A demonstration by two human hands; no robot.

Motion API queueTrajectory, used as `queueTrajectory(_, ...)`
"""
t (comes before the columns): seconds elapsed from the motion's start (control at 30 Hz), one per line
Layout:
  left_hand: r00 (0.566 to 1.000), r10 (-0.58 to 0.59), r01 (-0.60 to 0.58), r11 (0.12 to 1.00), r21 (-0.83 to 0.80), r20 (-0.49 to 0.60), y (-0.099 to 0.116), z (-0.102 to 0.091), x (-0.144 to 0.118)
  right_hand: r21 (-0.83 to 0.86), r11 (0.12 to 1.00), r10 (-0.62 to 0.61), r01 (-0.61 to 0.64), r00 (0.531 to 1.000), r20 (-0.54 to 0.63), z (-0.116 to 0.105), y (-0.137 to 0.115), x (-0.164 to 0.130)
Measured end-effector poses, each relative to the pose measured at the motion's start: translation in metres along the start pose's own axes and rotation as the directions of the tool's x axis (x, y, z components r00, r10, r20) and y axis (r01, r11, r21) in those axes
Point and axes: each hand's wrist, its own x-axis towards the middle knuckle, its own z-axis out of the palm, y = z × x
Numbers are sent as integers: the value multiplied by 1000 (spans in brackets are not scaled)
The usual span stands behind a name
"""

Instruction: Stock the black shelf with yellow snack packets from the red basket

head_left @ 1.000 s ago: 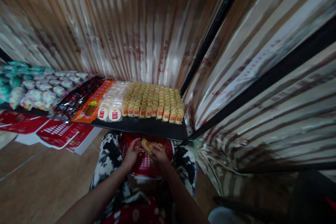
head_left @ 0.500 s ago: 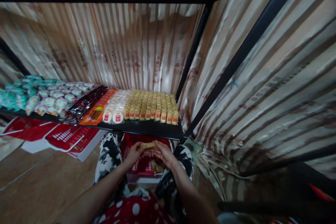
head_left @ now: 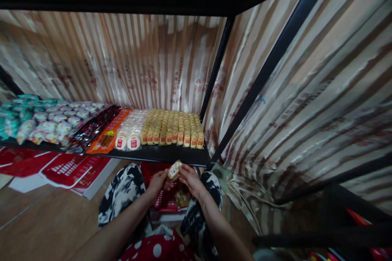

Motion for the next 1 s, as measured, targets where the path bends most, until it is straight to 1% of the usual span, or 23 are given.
queueTrajectory(0.13,996,-85,85,996,-15,15,7,3,3,-2,1000,7,-7,995,-96,3,-1,9)
queueTrajectory(0.2,993,-118,118,992,-32,8,9,5,4,-1,1000,11,-11,994,-113,4,-1,14)
queueTrajectory(0.23,993,-116,116,992,-38,1,9,6,5,5,1000,8,-7,993,-117,5,0,17)
queueTrajectory(0.3,997,-70,69,997,-38,-15,9,8,6,29,1000,-8,12,993,-119,5,1,21)
queueTrajectory(0.37,999,14,-15,1000,-21,-42,10,9,8,70,997,-20,29,992,-125,6,2,24)
queueTrajectory(0.47,988,141,-140,990,15,-64,10,8,14,138,990,-11,30,990,-140,8,0,27)
queueTrajectory(0.53,975,212,-209,977,50,-71,9,7,19,177,984,4,18,992,-127,10,-3,28)
queueTrajectory(0.6,953,287,-273,953,132,-100,7,5,25,208,978,13,5,996,-86,13,-7,29)
queueTrajectory(0.63,934,335,-307,930,203,-125,6,5,27,216,976,11,4,998,-69,15,-9,30)
queueTrajectory(0.67,908,392,-338,895,291,-150,6,5,30,212,977,3,10,998,-59,16,-11,31)
queueTrajectory(0.73,844,506,-380,798,467,-179,6,6,34,162,986,-17,28,997,-70,19,-13,33)
queueTrajectory(0.8,792,583,-396,715,576,-179,7,9,38,74,996,-38,46,994,-105,20,-13,37)
queueTrajectory(0.9,756,632,-418,664,621,-167,7,17,44,-6,996,-87,87,988,-127,18,-10,46)
queueTrajectory(0.97,748,644,-434,656,617,-159,8,22,46,-2,992,-126,127,985,-120,15,-8,53)
queueTrajectory(1.0,752,641,-441,662,606,-153,8,25,47,9,989,-143,145,982,-127,14,-9,57)
